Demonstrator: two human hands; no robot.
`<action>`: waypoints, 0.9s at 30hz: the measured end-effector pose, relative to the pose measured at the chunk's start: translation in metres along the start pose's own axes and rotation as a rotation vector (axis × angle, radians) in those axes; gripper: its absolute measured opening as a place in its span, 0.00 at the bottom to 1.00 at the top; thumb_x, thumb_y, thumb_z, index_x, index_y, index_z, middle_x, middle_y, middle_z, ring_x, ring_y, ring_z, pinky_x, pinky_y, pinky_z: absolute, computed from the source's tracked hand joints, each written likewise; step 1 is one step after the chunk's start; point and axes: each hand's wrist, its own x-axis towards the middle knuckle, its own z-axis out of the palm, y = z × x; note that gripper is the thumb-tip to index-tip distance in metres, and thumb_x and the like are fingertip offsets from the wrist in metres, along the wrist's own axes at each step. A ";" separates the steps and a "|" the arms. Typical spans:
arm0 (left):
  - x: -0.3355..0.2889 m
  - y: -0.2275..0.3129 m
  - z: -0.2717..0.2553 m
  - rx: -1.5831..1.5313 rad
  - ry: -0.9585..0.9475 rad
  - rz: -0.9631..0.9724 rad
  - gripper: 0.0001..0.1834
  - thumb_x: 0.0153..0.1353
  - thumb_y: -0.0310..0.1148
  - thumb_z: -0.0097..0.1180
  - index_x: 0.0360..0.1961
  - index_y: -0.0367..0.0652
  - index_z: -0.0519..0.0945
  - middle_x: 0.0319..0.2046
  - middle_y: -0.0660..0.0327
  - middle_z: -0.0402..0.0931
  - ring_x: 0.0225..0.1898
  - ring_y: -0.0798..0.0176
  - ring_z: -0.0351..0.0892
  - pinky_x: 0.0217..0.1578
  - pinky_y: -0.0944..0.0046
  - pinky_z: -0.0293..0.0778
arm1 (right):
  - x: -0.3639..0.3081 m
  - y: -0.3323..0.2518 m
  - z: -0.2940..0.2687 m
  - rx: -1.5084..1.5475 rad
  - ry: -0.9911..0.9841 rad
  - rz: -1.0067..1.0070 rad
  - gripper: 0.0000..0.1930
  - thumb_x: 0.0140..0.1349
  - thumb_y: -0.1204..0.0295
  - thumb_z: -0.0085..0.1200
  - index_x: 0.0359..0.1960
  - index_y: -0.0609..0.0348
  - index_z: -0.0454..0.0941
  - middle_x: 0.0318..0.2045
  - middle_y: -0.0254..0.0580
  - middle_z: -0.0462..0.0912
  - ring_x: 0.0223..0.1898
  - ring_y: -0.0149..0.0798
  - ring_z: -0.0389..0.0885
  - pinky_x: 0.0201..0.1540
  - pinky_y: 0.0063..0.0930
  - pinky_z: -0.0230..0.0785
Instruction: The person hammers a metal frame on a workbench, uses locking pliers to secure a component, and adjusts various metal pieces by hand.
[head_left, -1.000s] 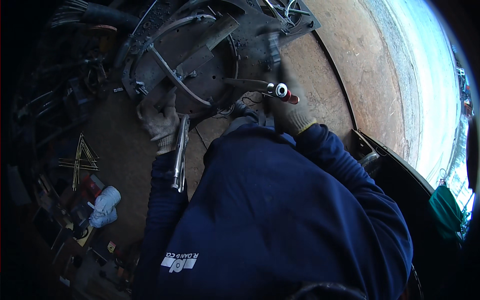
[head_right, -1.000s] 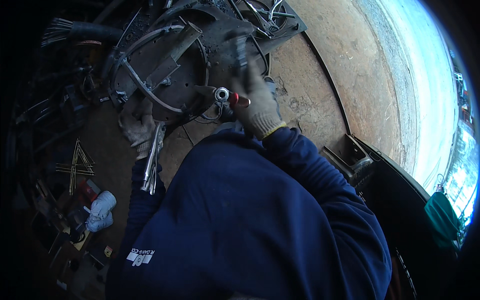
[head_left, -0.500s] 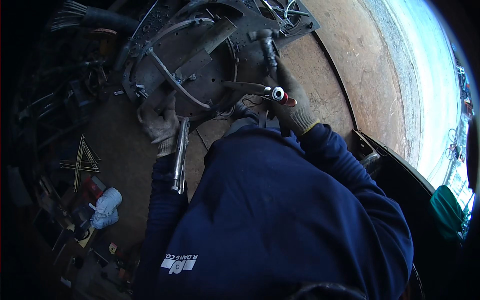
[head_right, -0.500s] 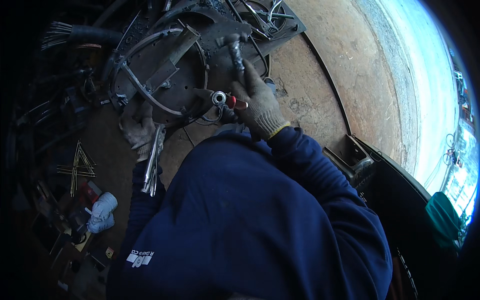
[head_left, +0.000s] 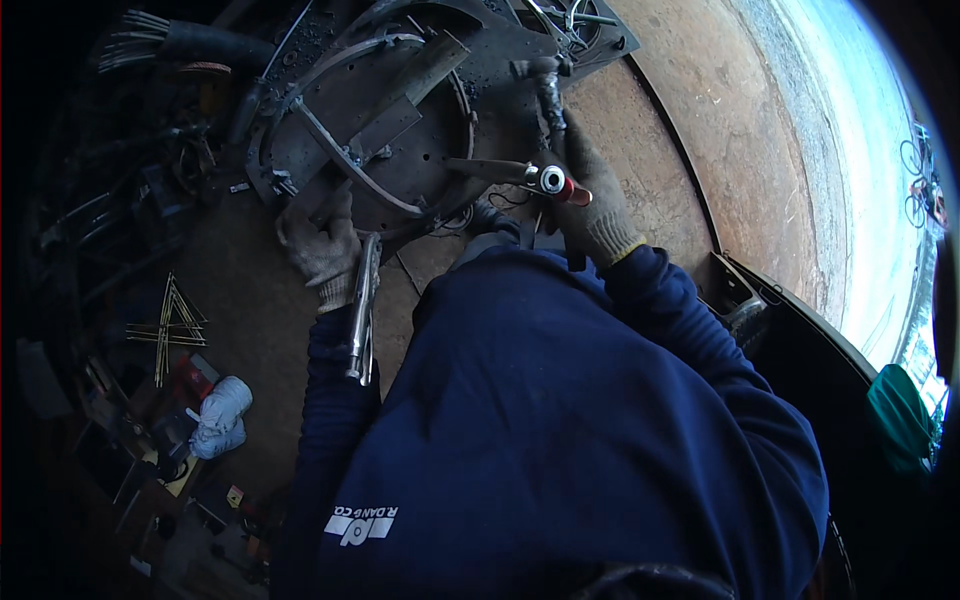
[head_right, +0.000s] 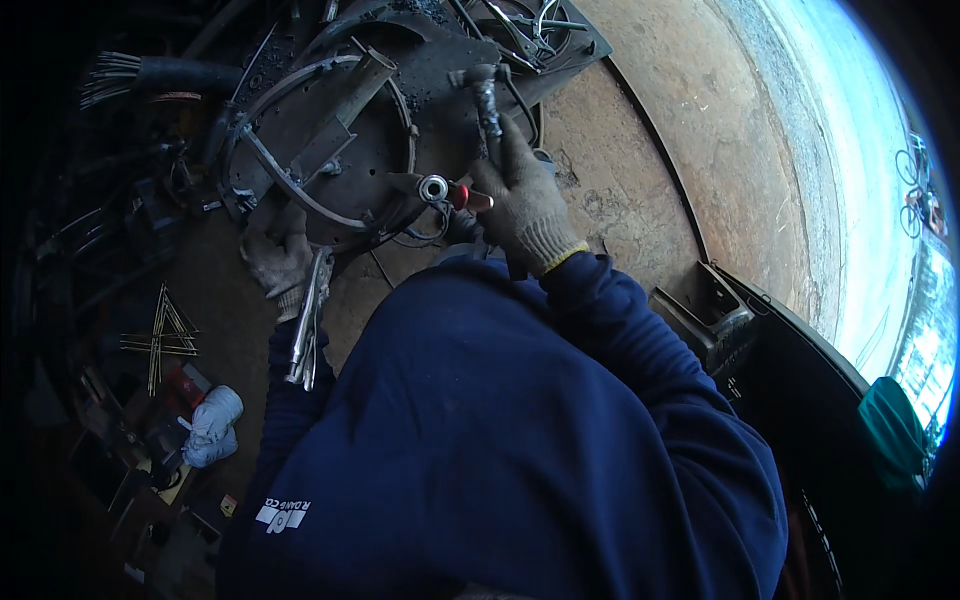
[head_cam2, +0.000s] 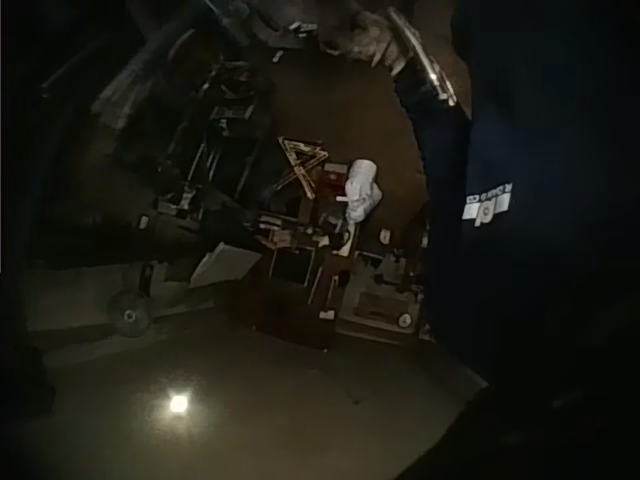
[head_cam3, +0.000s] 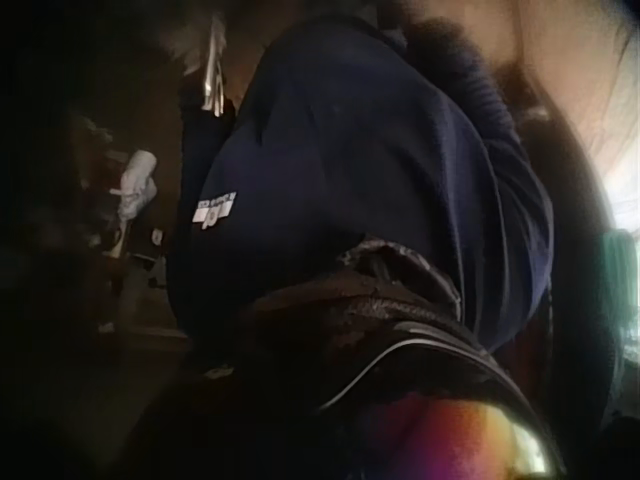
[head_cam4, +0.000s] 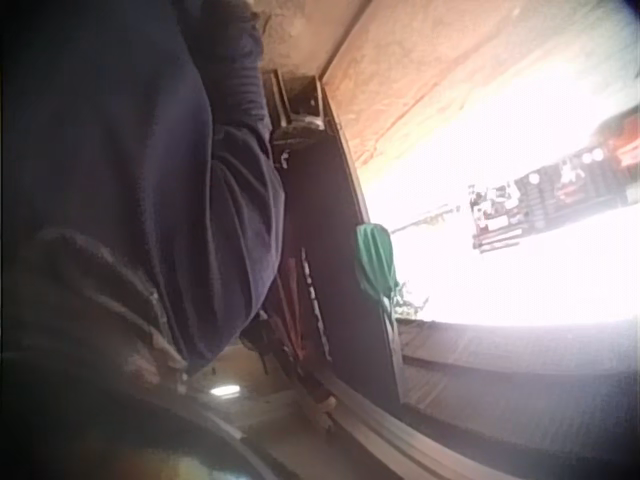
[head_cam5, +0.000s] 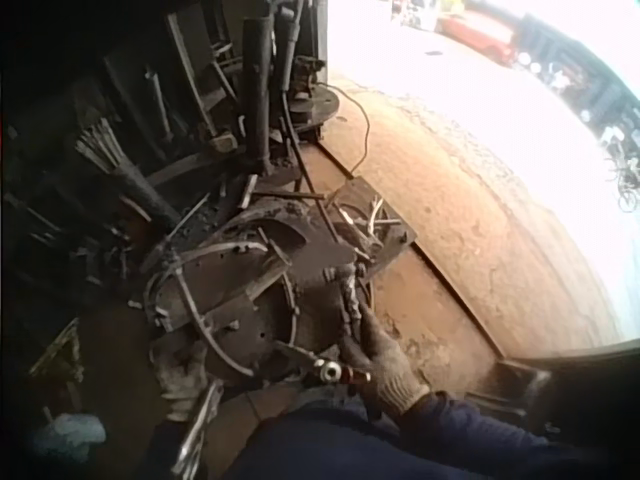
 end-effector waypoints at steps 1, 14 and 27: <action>0.002 0.001 -0.001 0.026 -0.004 0.012 0.23 0.52 0.43 0.74 0.42 0.37 0.82 0.40 0.48 0.80 0.47 0.42 0.77 0.45 0.45 0.75 | 0.002 0.001 -0.002 -0.059 0.011 -0.044 0.33 0.68 0.67 0.53 0.73 0.61 0.58 0.48 0.54 0.83 0.43 0.41 0.84 0.44 0.35 0.77; 0.003 -0.028 -0.003 -0.115 -0.153 -0.082 0.23 0.50 0.42 0.75 0.43 0.39 0.84 0.40 0.48 0.81 0.44 0.44 0.79 0.43 0.46 0.76 | -0.020 0.009 0.003 0.220 -0.158 0.075 0.34 0.72 0.57 0.53 0.76 0.52 0.58 0.38 0.33 0.80 0.30 0.25 0.77 0.31 0.20 0.71; 0.000 -0.010 -0.001 0.056 -0.055 -0.044 0.31 0.52 0.49 0.72 0.49 0.38 0.80 0.45 0.47 0.81 0.51 0.38 0.77 0.56 0.39 0.69 | -0.017 0.024 0.013 0.819 0.147 -0.184 0.32 0.72 0.67 0.54 0.75 0.54 0.58 0.38 0.35 0.78 0.32 0.26 0.77 0.33 0.21 0.74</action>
